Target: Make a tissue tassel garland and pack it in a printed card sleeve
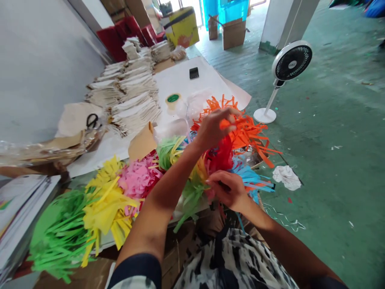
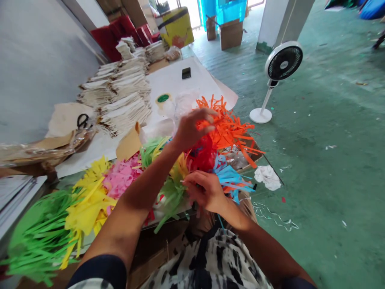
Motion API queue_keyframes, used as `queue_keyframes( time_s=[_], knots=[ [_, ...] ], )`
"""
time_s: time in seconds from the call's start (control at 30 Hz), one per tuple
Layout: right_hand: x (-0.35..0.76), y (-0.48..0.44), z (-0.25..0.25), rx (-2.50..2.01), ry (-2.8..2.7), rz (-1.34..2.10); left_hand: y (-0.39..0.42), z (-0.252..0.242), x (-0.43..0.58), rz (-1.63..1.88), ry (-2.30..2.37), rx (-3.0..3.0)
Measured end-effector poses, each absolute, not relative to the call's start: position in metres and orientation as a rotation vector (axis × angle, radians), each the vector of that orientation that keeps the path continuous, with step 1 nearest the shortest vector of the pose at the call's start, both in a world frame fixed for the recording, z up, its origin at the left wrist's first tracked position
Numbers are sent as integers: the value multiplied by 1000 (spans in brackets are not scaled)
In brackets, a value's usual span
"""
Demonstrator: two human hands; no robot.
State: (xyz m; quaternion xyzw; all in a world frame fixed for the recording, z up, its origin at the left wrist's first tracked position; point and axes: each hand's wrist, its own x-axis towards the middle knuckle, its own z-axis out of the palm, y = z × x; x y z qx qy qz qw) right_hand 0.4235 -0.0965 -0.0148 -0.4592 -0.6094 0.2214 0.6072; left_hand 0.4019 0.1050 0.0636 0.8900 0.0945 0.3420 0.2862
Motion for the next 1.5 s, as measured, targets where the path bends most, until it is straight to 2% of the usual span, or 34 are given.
queue_keyframes(
  time_s=[0.27, 0.37, 0.47, 0.6, 0.83, 1.23, 1.5],
  knots=[
    [423, -97, -7, -1249, -1245, 592, 180, 120, 313, 1220, 581, 1870],
    [423, -99, -1, -1297, -1186, 570, 163, 138, 283, 1323, 666, 1896],
    [425, -99, 7, -1327, -1130, 519, 115, 144, 266, 1138, 636, 2033],
    [428, -94, 11, -1324, -1089, 467, 50, 113, 264, 811, 565, 2011],
    [426, -90, 5, -1334, -1096, 438, 18, 44, 272, 680, 544, 1613],
    [426, -84, 5, -1333, -1007, 473, 10, 28, 273, 732, 637, 1757],
    [429, -79, 0, -1237, -879, 635, 9, 24, 276, 798, 593, 1552]
  ],
)
